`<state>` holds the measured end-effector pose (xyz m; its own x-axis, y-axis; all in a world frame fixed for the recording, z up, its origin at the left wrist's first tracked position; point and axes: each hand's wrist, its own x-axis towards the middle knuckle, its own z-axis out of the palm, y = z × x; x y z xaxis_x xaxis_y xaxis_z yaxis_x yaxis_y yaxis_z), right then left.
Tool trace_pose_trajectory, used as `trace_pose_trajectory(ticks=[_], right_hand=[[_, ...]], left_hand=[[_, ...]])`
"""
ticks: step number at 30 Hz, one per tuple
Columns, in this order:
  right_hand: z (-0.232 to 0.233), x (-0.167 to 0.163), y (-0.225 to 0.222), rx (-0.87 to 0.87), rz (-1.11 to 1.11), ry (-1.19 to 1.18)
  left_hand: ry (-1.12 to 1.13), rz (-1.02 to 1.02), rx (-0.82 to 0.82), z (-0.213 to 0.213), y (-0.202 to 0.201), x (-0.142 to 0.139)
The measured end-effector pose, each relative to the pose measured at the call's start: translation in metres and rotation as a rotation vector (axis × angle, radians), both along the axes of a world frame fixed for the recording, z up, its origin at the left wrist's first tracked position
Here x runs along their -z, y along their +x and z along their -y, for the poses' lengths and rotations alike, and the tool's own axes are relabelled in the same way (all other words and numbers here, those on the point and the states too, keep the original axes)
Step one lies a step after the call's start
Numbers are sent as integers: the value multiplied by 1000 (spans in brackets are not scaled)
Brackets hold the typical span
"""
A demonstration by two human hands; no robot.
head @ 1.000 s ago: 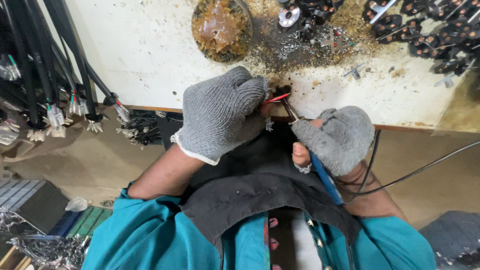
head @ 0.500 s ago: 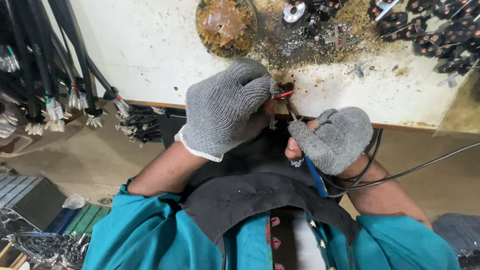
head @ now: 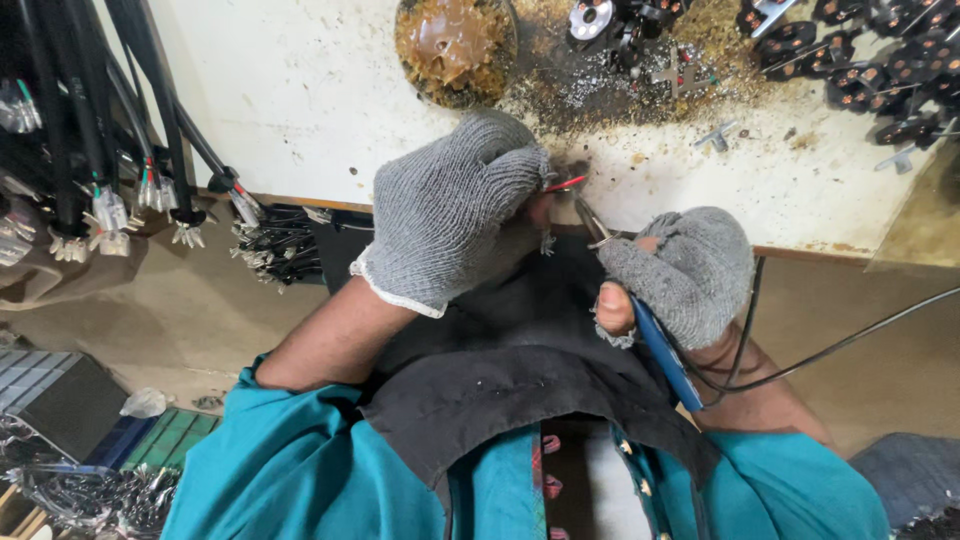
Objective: The person solders wires to small electrical connectors at a workbench. They hold a connector in one hand, feed solder wire to the joint, and touch it with a soldering iron, repeating the process for successive connectors and setting finished ones aside.
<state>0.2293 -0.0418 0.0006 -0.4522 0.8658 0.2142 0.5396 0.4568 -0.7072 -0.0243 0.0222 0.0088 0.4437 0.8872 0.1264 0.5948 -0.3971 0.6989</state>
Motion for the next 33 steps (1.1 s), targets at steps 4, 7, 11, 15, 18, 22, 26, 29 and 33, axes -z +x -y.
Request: trace_pose_trajectory(ticks=[4,7,11,15,18,22,26,29,33], right_hand=[[-6,0,-2,-32,15,49],[-5,5,2,-90,32,-36],[4,14,1,-75,62,-544],[2,14,2,-99,205,-411],[-9,7,1,-141,121,106],[-14,-5,-6,-14,160,-258],[-10,-5,-15,189,186,-1021],[-11,-2,-15,135,256,-952],[-12,-9,-14,209,265,-932]], left_hand=[[-29,-23,3,0,-1,-1],[-35,-27,17,0,-2,0],[-28,-23,12,0,-2,2],[-15,-3,2,-1,0,1],[-36,-43,33,-2,0,-1],[-37,-33,13,-1,0,-1],[-30,-19,7,-1,0,2],[-21,-10,19,-2,-1,2],[-8,-26,14,-1,0,0]])
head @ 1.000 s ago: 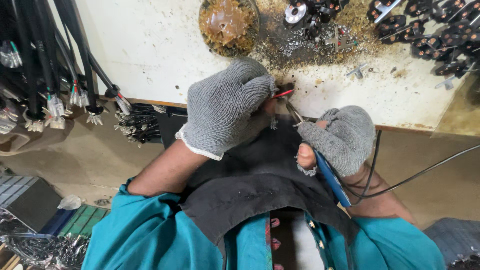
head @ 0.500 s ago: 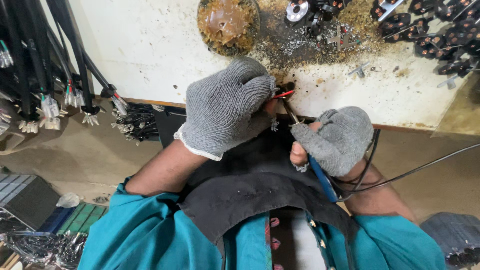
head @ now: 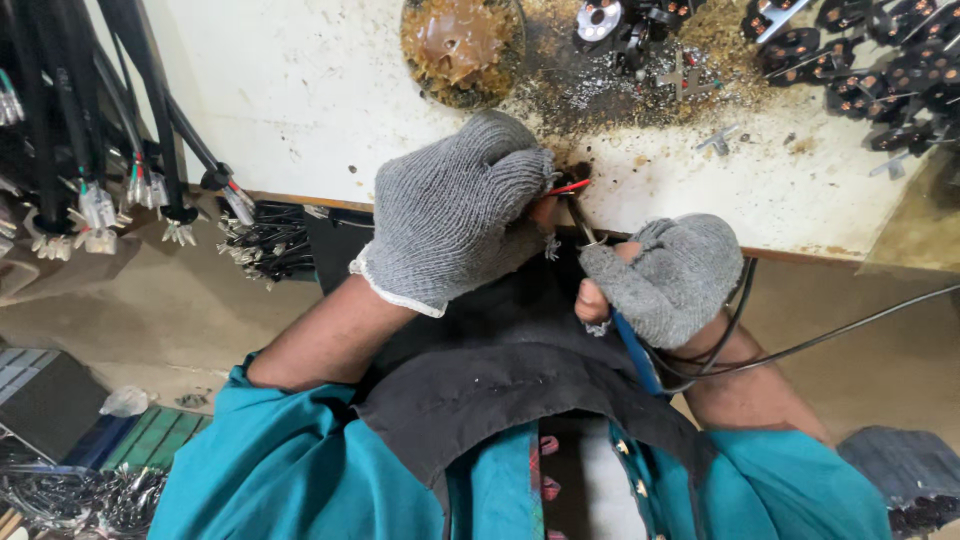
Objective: The person solders wires to small electrical connectors at a workbench. They hold a connector in one hand, feed solder wire to the joint, and touch it with a soldering iron, repeating the process for successive connectors and setting finished ones aside.
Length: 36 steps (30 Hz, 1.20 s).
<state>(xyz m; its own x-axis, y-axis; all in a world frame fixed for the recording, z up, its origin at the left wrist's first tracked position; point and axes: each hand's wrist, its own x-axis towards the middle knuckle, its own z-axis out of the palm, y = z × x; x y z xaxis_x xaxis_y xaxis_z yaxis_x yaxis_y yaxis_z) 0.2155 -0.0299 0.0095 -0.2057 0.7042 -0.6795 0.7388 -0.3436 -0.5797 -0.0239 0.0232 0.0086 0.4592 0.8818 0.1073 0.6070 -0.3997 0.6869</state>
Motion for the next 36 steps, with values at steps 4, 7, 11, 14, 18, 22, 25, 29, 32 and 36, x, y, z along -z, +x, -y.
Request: trace_pose_trajectory(ticks=[4,7,11,14,18,22,25,29,32,36], right_hand=[[7,-9,-4,442,-345,97],[11,-5,-12,212,-90,643],[15,-9,-18,391,-253,805],[13,-11,-25,537,-521,661],[8,-3,-28,539,-687,544],[11,5,-25,382,-517,559],[8,8,-30,346,-458,600],[-8,-10,-37,158,-108,830],[-13,-33,-36,237,-149,700],[-17,-14,-46,323,-392,783]], left_hand=[[34,-7,-9,2,1,1],[29,-17,1,3,1,3],[36,-34,-16,5,3,3],[34,-43,-19,5,4,2],[28,-26,-6,4,3,3],[33,-32,-7,5,2,6],[28,-8,-14,5,1,6],[22,5,-10,4,3,3],[15,-27,-13,3,5,2],[67,2,-7,4,1,5]])
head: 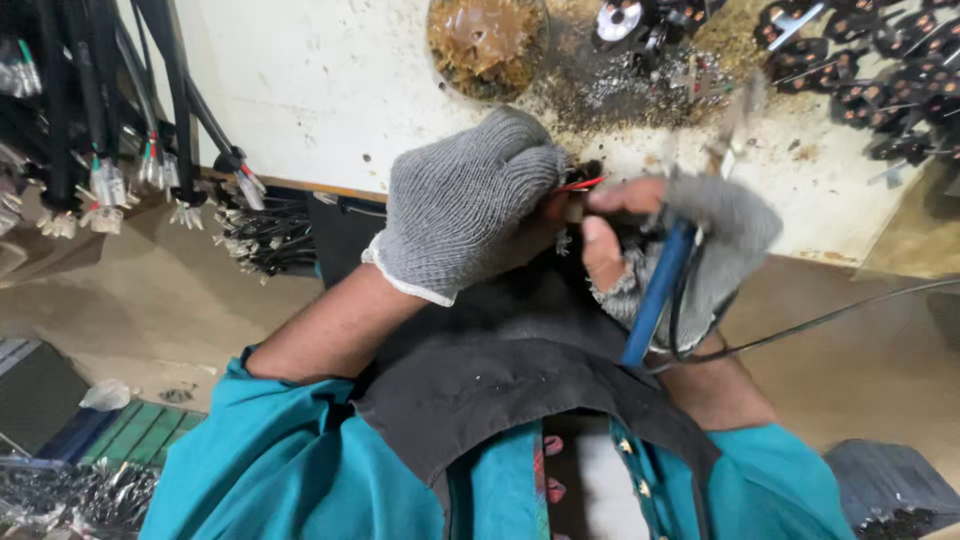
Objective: The person solders wires to small electrical connectors at a workbench. They hold a connector in one hand, feed solder wire to the joint, and touch it with a soldering iron, repeating the process for successive connectors and setting finished ones aside.
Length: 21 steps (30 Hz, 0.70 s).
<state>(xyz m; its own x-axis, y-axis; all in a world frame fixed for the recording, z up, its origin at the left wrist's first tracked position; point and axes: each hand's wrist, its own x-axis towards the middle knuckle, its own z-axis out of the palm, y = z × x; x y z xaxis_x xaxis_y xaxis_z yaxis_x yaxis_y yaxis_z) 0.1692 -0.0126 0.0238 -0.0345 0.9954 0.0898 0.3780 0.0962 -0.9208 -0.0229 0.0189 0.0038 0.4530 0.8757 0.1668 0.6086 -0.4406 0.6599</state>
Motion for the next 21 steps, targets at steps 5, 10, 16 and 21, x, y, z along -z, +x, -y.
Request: trace_pose_trajectory(ticks=[5,10,16,21], right_hand=[[13,19,6,42,-28,-94],[16,16,12,32,-147,-89],[16,20,20,-32,-155,-164],[21,22,22,-41,-142,-176]], left_hand=[[-40,-34,7,-2,3,-1],[-45,48,45,-9,0,-15],[-752,212,166,-5,-8,-25],[-708,297,124,-4,-4,-23]])
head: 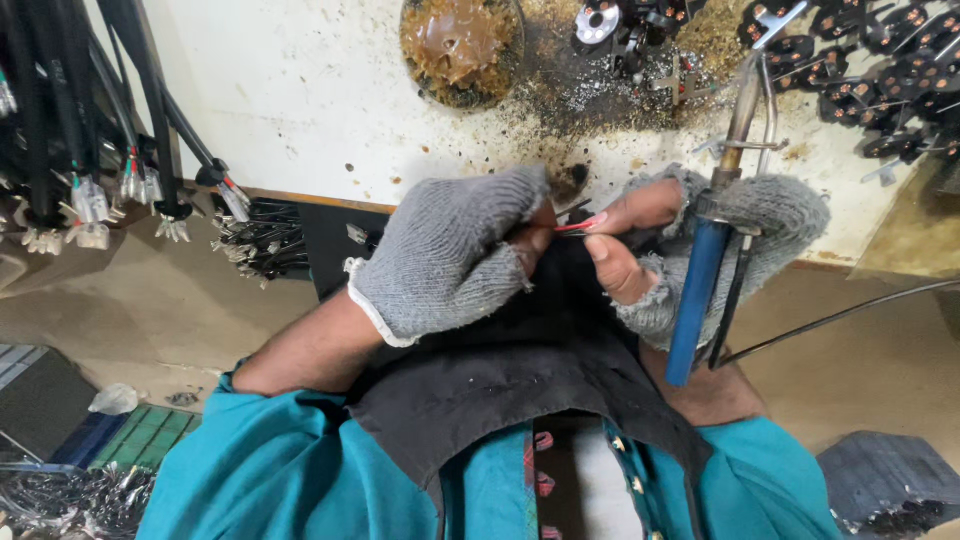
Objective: The person solders wires to small electrical connectors at a workbench. They hold a connector in one hand, feed solder wire to the joint, and touch it with a soldering iron, repeating the process for successive connectors and setting finished ones aside.
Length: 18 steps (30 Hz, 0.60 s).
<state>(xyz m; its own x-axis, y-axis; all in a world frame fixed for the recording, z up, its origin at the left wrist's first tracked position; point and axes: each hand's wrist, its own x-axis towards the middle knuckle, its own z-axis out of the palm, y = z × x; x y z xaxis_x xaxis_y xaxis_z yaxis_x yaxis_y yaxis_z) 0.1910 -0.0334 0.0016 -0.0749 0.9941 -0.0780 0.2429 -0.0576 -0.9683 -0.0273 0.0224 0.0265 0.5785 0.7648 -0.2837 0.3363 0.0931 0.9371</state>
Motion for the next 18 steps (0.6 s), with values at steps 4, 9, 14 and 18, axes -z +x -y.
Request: trace_pose_trajectory(ticks=[4,9,14,18], right_hand=[[0,-7,4,16,-100,-155],[1,-14,14,-54,-90,-269],[5,-9,16,-85,-73,-281],[5,-12,14,-103,-56,-143]], left_hand=[[154,17,17,-2,-1,4],[123,-105,55,3,-3,6],[225,-94,-11,9,-1,5],[178,-52,-28,13,-1,4]])
